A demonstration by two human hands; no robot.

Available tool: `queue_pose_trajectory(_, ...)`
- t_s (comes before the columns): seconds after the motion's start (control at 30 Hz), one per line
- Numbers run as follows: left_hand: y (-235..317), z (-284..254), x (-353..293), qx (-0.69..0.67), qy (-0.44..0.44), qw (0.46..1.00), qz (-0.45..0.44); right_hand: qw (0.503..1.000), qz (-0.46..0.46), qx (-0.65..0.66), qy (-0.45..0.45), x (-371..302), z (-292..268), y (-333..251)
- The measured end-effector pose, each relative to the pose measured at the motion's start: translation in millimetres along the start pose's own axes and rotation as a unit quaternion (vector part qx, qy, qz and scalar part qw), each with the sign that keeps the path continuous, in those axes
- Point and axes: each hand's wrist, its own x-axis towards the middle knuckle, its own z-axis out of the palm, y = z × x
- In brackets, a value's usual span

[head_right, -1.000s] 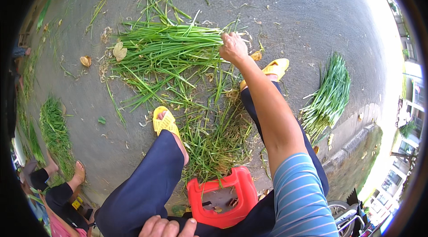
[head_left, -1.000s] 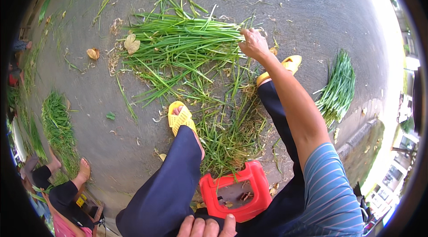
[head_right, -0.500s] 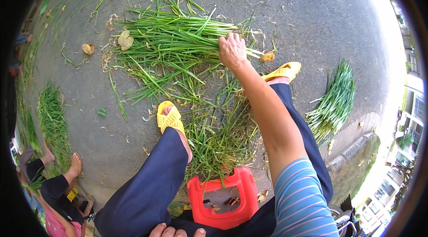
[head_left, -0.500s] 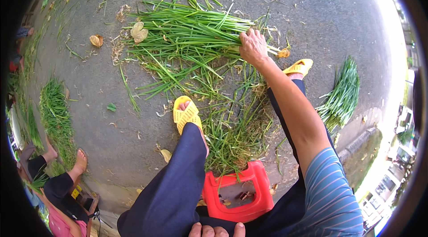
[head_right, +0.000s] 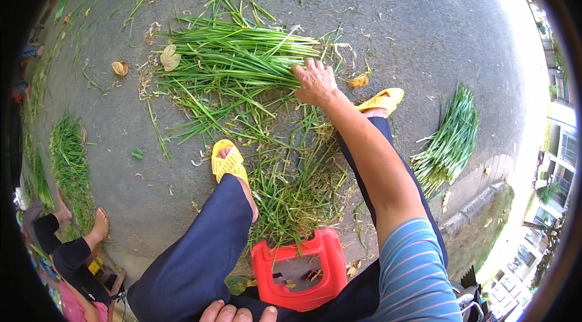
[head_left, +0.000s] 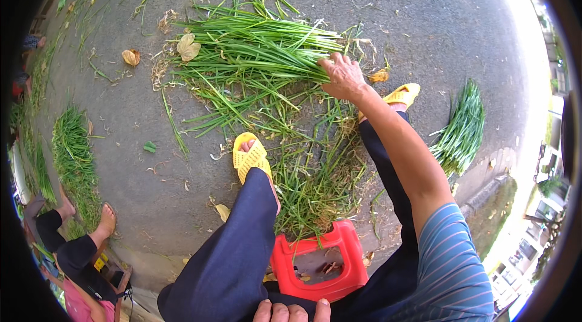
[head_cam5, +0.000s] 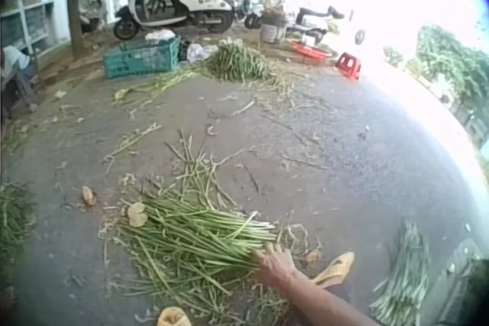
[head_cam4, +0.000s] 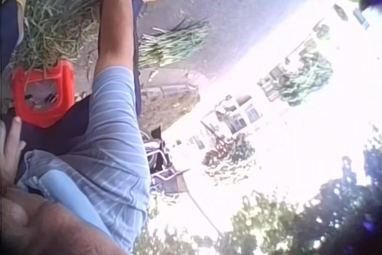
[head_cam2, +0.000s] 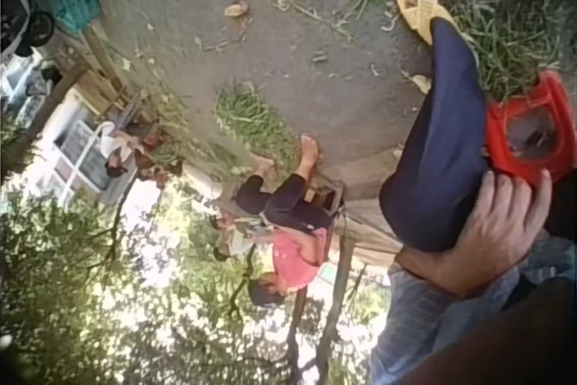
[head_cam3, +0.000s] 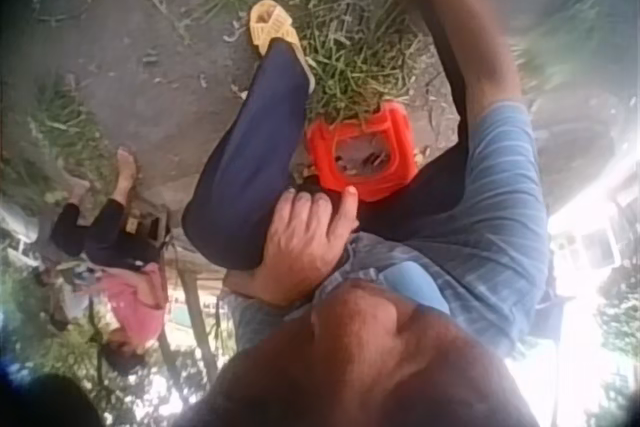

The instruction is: The person sits on a low stool and bundles long green vegetables by hand. They gather stalks, align them, and tie them into neat bunches using a thin strip of vegetable material, placing the finished bundles on the ground.

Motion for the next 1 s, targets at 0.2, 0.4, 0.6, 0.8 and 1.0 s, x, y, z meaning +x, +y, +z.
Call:
queue_pose_trajectory(0.2,-1,-1,0,-0.001,-0.013,1.0,-0.006,0.982,0.039,0.03,0.181,49,-10,-7)
queue_pose_trajectory(0.4,-7,-7,4,0.012,-0.035,0.999,0.003,0.985,0.033,-0.069,0.158,82,-8,-15)
queue_pose_trajectory(0.6,-6,-6,3,0.001,-0.038,0.999,-0.004,0.993,-0.005,-0.027,0.117,78,-1,-3)
queue_pose_trajectory(0.8,-1,-7,1,-0.01,-0.047,0.998,-0.028,0.99,-0.033,0.062,0.123,55,-23,9)
queue_pose_trajectory(1.0,1,-7,0,-0.005,-0.045,0.999,-0.018,0.993,0.003,0.1,0.061,13,26,10)
